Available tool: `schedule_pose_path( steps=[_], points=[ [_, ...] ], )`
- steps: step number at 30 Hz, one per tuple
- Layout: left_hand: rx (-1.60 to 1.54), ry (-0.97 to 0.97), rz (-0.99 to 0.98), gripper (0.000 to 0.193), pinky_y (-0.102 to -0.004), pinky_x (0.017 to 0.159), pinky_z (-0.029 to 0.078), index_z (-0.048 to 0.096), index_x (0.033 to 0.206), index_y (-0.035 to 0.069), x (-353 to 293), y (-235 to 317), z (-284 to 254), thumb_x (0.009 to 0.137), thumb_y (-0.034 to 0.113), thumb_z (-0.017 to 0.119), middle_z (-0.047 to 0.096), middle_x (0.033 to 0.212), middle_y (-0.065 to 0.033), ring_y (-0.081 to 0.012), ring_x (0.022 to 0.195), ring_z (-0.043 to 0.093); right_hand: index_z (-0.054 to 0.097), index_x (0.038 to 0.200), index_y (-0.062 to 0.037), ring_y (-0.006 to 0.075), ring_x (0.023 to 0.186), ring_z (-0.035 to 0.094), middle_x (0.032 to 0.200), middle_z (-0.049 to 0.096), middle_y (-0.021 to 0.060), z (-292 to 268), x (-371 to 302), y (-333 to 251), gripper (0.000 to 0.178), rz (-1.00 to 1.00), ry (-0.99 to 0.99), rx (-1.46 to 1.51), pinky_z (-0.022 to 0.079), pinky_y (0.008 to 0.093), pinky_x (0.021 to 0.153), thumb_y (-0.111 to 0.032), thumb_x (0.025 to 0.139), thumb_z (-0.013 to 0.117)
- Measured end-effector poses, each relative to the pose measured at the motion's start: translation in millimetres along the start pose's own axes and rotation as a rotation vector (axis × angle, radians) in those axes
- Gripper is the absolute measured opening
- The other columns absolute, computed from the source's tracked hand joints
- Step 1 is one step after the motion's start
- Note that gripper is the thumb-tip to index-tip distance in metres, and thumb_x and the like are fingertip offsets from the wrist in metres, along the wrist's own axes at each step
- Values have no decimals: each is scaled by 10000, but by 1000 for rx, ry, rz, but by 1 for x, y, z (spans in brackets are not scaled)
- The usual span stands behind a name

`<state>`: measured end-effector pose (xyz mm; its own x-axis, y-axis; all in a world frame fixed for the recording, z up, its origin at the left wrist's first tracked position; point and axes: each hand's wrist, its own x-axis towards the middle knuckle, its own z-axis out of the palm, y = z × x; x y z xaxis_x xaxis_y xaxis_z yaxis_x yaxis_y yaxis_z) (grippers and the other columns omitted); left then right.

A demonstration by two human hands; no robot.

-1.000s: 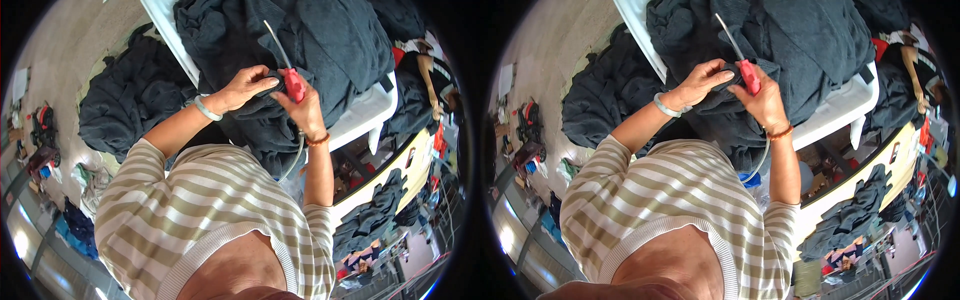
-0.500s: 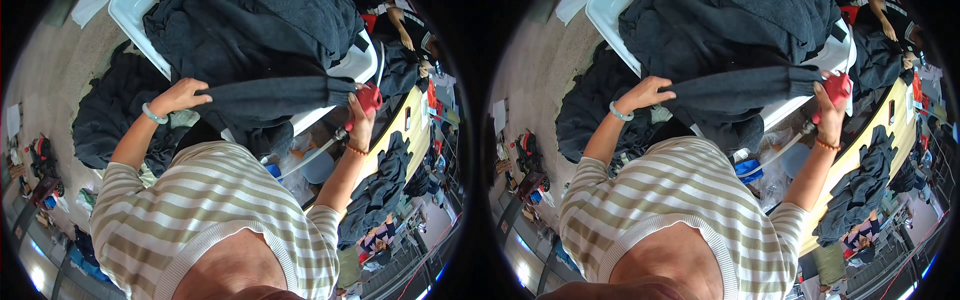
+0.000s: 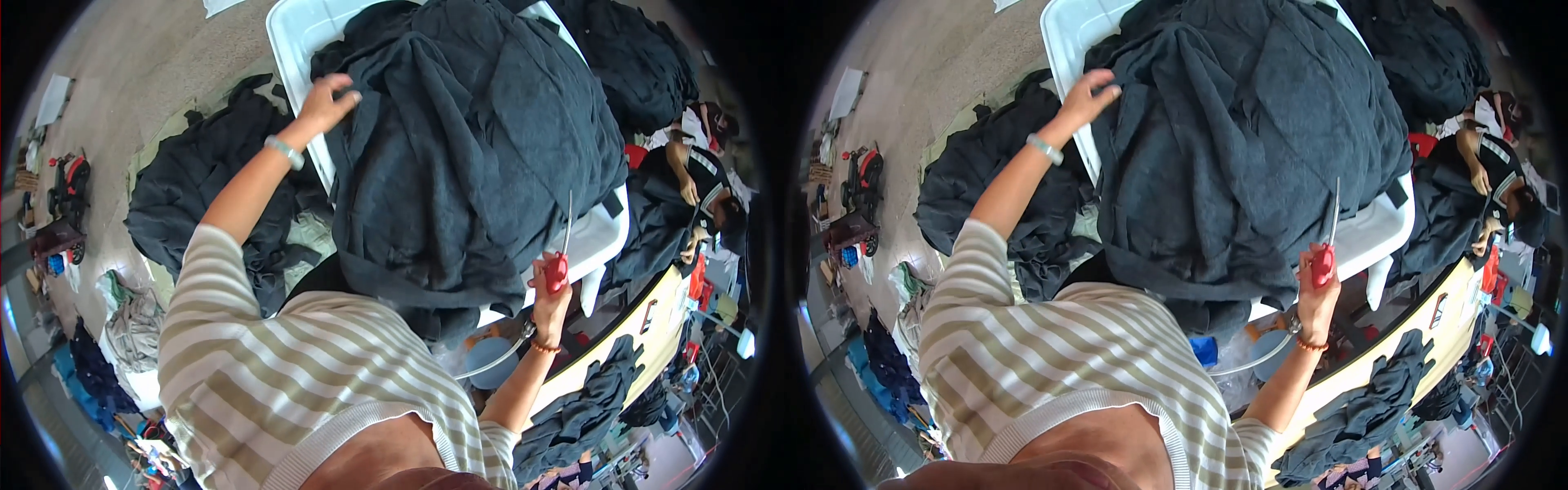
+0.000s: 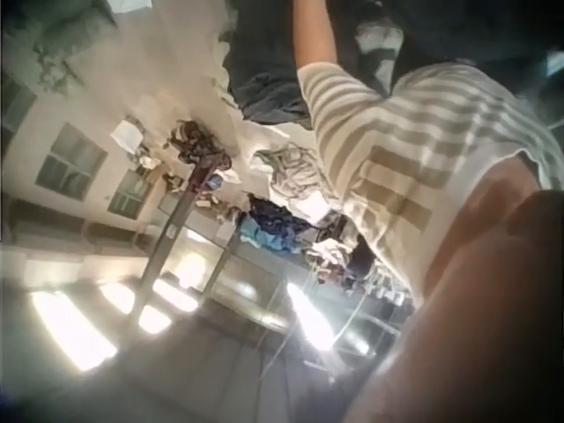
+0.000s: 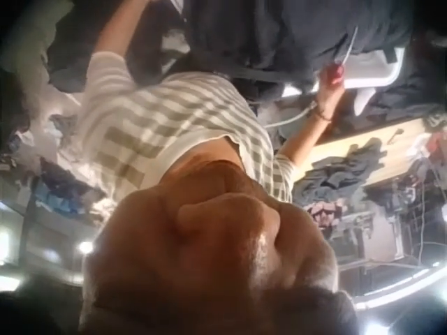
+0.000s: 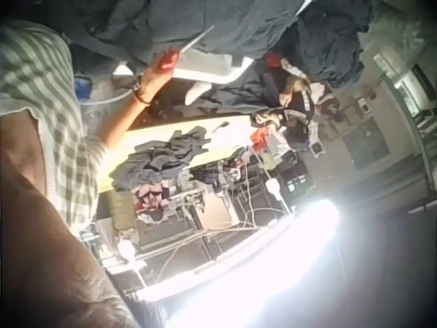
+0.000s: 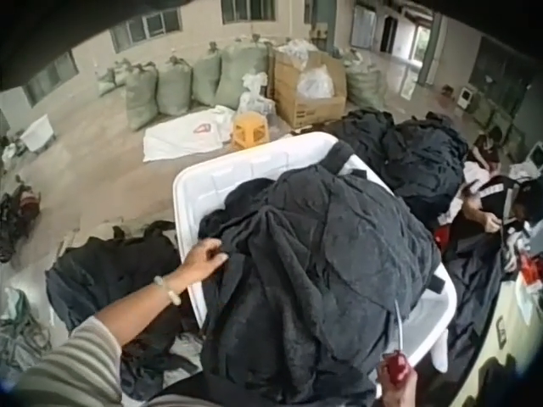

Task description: Trimming loose threads and cleaning black garments using scissors and an air gun.

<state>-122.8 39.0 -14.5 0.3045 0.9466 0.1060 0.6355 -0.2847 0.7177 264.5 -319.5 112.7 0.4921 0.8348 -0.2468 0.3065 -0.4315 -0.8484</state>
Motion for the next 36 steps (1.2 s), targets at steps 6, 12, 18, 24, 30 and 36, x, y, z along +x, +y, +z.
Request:
schedule_pose_path(
  steps=[6, 12, 18, 24, 30, 36],
  points=[
    [-91, -9, -571, 518, -363, 900, 490, 626, 1144, -63, 105, -86, 32, 794, 289, 774, 653, 1148, -182, -266, 1055, 630, 563, 1230, 22, 107, 783, 599, 973, 663, 58, 19, 19, -33, 319, 69, -8, -41, 510, 246, 713, -64, 924, 588],
    [-619, -271, -166, 303, -250, 764, 495, 651, 1060, -25, 71, 36, 15, 882, 211, 716, 666, 945, 6, -66, 850, 571, 573, 1205, 9, 85, 766, 574, 926, 648, 42, 35, 37, -47, 289, 89, 4, -109, 486, 237, 692, -61, 928, 616],
    [-505, -970, 269, 276, -326, 555, 409, 553, 846, -2, -54, 165, -42, 909, 234, 681, 435, 614, -115, -127, 570, 389, 577, 1227, -18, 92, 802, 554, 982, 592, 28, 81, 65, -81, 465, -96, -16, -60, 473, 233, 737, -29, 807, 774],
    [-698, -1064, 728, 301, -412, 542, 401, 531, 751, -8, -131, 215, -82, 860, 196, 723, 486, 645, -140, -351, 597, 523, 554, 1252, -60, 361, 1110, 573, 1237, 541, 154, 135, 44, -123, 644, -551, -152, -284, 500, 401, 922, -94, 676, 840],
    [-790, -1150, 777, 331, -409, 532, 375, 500, 723, 22, -169, 250, -115, 841, 202, 751, 456, 650, -109, -324, 579, 493, 517, 1338, -31, 397, 1154, 570, 1211, 599, 225, 146, 55, -79, 705, -374, -330, -293, 468, 412, 986, -309, 757, 806],
    [-700, -1111, 536, 378, -397, 504, 322, 481, 669, 0, -220, 245, -107, 841, 193, 756, 388, 619, -121, -306, 543, 439, 555, 1250, -23, 382, 1052, 627, 1067, 668, 221, 156, 52, -63, 679, -298, -380, -302, 497, 444, 899, -389, 734, 803]
  ],
)
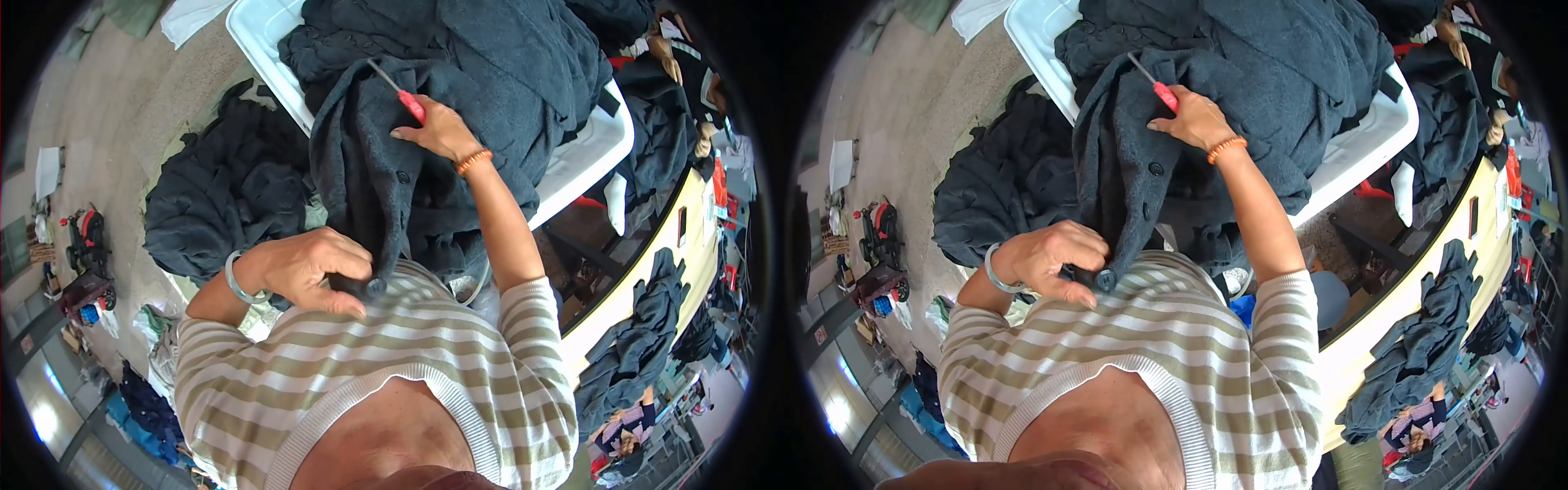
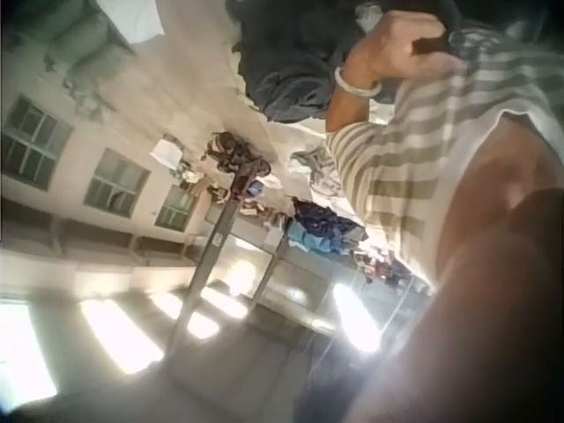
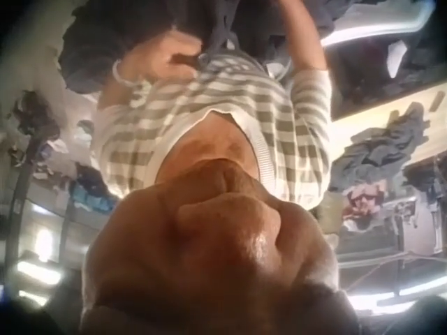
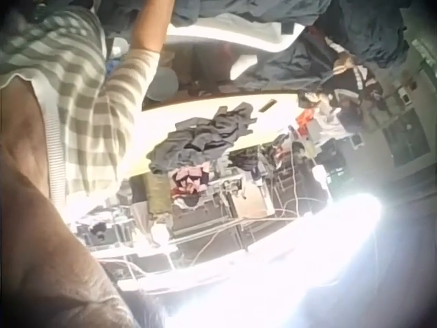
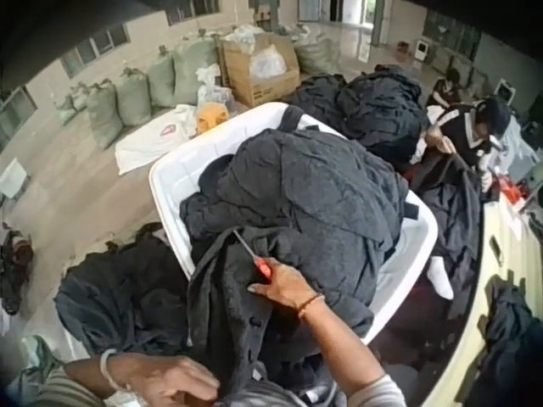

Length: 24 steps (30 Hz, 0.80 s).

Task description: Trimming loose threads and cleaning black garments using scissors and an air gun.

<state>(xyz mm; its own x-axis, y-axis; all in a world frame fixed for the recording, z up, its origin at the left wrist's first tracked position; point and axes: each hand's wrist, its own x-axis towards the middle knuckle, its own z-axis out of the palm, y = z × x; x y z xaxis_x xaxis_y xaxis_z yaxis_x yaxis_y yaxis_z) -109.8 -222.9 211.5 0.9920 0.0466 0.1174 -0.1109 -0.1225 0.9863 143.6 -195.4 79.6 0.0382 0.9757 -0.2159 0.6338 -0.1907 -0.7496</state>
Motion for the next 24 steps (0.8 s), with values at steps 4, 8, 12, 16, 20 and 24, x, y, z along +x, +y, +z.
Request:
schedule_pose_path(
  steps=[4, 8, 12, 16, 20, 24],
  points=[
    [145, 176, -282, 407, -390, 509, 305, 443, 651, -13, -17, 2, 13, 842, 201, 731, 366, 608, -117, -298, 522, 372, 548, 1232, -37, 410, 1050, 611, 1062, 652, 246, 26, -7, 13, 586, 58, -212, -74, 484, 453, 887, -308, 768, 782],
    [214, 397, -448, 216, -289, 531, 365, 560, 738, -31, -34, 6, 14, 842, 99, 697, 471, 616, -41, -92, 578, 436, 553, 1126, -41, 433, 979, 623, 1012, 646, 247, 3, -21, 19, 464, -62, 151, -8, 505, 471, 844, -245, 759, 749],
    [260, 639, -407, 172, -238, 555, 381, 616, 860, -32, -24, -2, 25, 893, 130, 661, 518, 677, 15, -37, 645, 439, 587, 1120, -61, 383, 942, 642, 1003, 664, 197, -131, -8, 41, 354, -303, 727, -145, 528, 408, 798, -140, 805, 728],
    [40, 579, -565, 348, -287, 704, 482, 590, 1139, -30, 4, -112, 48, 904, 213, 674, 624, 836, -75, -116, 763, 570, 553, 1195, -48, 301, 920, 646, 1018, 664, 183, -238, -10, 129, 344, 28, 730, -460, 511, 356, 768, -103, 869, 646],
    [623, 175, -708, 580, -414, 959, 470, 535, 1292, -39, 19, -118, 83, 853, 303, 700, 601, 1206, -237, -384, 1167, 561, 605, 1084, -39, 451, 924, 635, 936, 670, 259, -178, -55, 132, 391, 85, 492, -443, 517, 497, 806, -348, 856, 682],
    [844, 326, -332, 287, -420, 820, 491, 626, 1034, -7, 69, -104, 65, 837, 188, 699, 602, 979, -146, -335, 958, 586, 588, 1198, -39, 459, 879, 643, 867, 650, 275, -132, -146, 145, 429, 140, 478, -212, 494, 477, 751, -351, 909, 647]
  ],
)
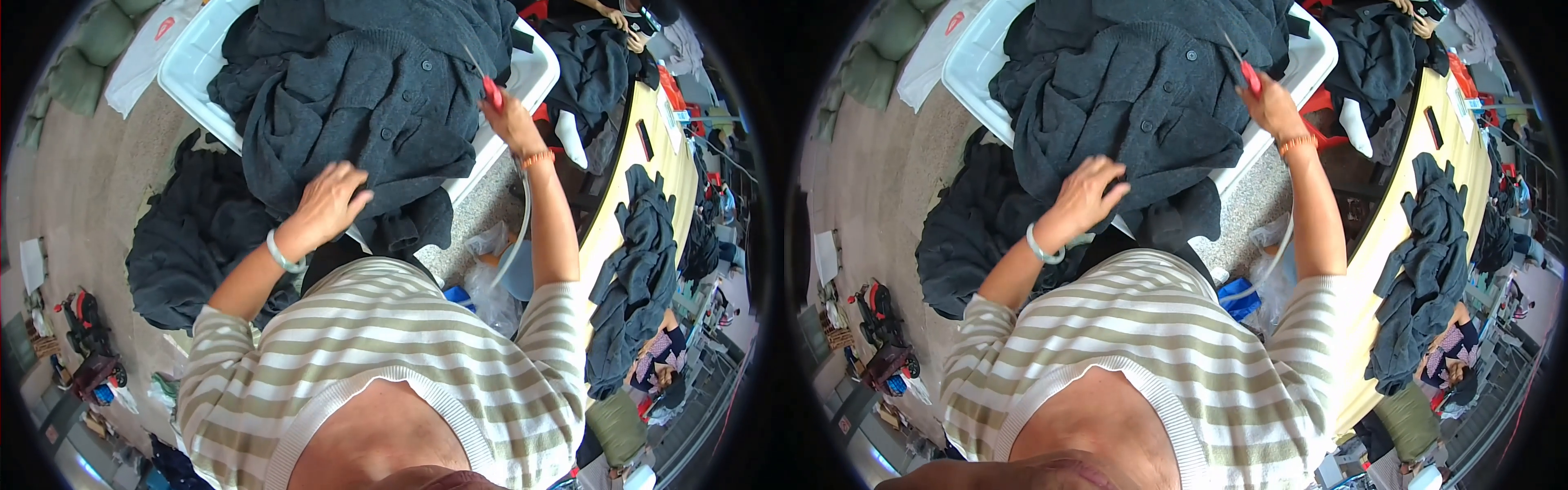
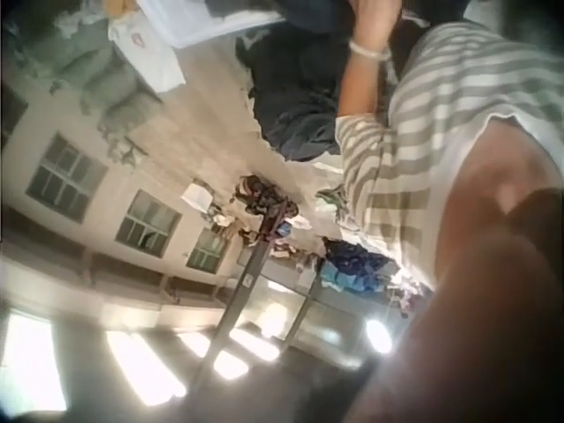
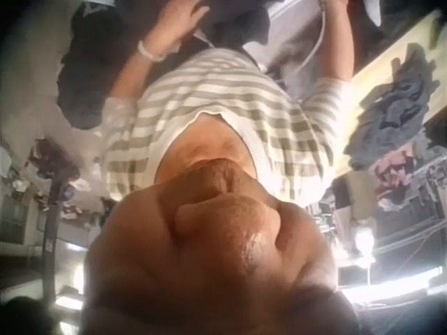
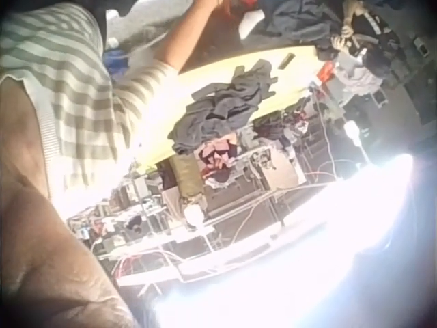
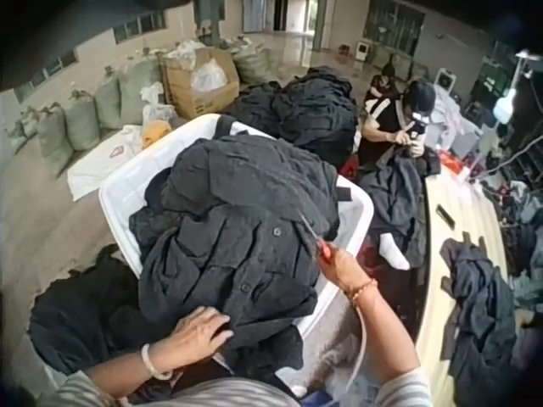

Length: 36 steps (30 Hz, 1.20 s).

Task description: Trimming loose threads and cleaning black garments using scissors and an air gun.

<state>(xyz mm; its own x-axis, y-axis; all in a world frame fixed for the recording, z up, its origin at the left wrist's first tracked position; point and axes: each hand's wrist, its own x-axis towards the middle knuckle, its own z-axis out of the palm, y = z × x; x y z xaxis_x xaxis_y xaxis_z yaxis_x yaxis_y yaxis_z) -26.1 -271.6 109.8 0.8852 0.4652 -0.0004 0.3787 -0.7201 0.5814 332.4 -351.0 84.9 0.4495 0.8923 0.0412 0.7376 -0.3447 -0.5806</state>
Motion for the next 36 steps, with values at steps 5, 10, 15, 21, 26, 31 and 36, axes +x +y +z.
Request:
schedule_pose_path(
  steps=[5, 10, 15, 21, 26, 31, 36],
  points=[
    [218, 198, 342, 474, -464, 1134, 293, 522, 1327, 35, 121, -19, 24, 918, 262, 599, 407, 1474, -160, -334, 1407, 323, 582, 1200, 15, 457, 850, 649, 825, 638, 298, -17, -73, -14, 438, 97, -222, -50, 503, 466, 741, -318, 920, 632],
    [552, -48, 191, 580, -487, 1187, 146, 427, 1431, 48, 221, -76, 74, 959, 374, 513, 311, 1549, -159, -332, 1458, 214, 603, 1152, 7, 479, 913, 621, 900, 649, 309, -38, -78, -51, 440, 125, -293, -57, 496, 500, 815, -358, 907, 626],
    [567, 22, 282, 574, -486, 1192, 121, 410, 1453, 77, 221, -83, 80, 975, 385, 483, 276, 1571, -141, -309, 1471, 193, 620, 1112, 10, 464, 856, 626, 841, 652, 286, -46, -85, -60, 389, 104, -367, -78, 497, 501, 778, -313, 896, 641],
    [459, -98, 377, 608, -498, 1189, 132, 394, 1460, 65, 121, -73, 61, 942, 334, 562, 240, 1584, -145, -309, 1482, 171, 628, 1145, 0, 441, 801, 642, 818, 646, 280, -48, -110, -76, 359, 41, -498, 0, 505, 457, 721, -252, 891, 659],
    [293, -309, 172, 686, -509, 1189, 124, 334, 1479, 20, 17, -61, 66, 936, 366, 570, 247, 1576, -163, -329, 1482, 157, 631, 1163, -32, 426, 750, 644, 779, 648, 258, -34, -138, -96, 358, -42, -632, -51, 507, 469, 693, -259, 887, 651],
    [193, -171, 126, 691, -490, 1183, 180, 384, 1450, 20, -34, -41, 63, 881, 303, 654, 299, 1548, -179, -335, 1462, 218, 620, 1172, -53, 417, 726, 641, 746, 642, 248, -8, -169, -113, 366, -174, -775, -1, 510, 466, 682, -280, 886, 647],
    [135, -25, -11, 725, -443, 1175, 236, 368, 1456, 27, -86, -41, 66, 825, 153, 702, 273, 1561, -179, -330, 1439, 281, 610, 1186, -47, 425, 718, 643, 738, 641, 249, -11, -163, -125, 380, -179, -715, -106, 510, 477, 672, -283, 891, 646]
  ],
)
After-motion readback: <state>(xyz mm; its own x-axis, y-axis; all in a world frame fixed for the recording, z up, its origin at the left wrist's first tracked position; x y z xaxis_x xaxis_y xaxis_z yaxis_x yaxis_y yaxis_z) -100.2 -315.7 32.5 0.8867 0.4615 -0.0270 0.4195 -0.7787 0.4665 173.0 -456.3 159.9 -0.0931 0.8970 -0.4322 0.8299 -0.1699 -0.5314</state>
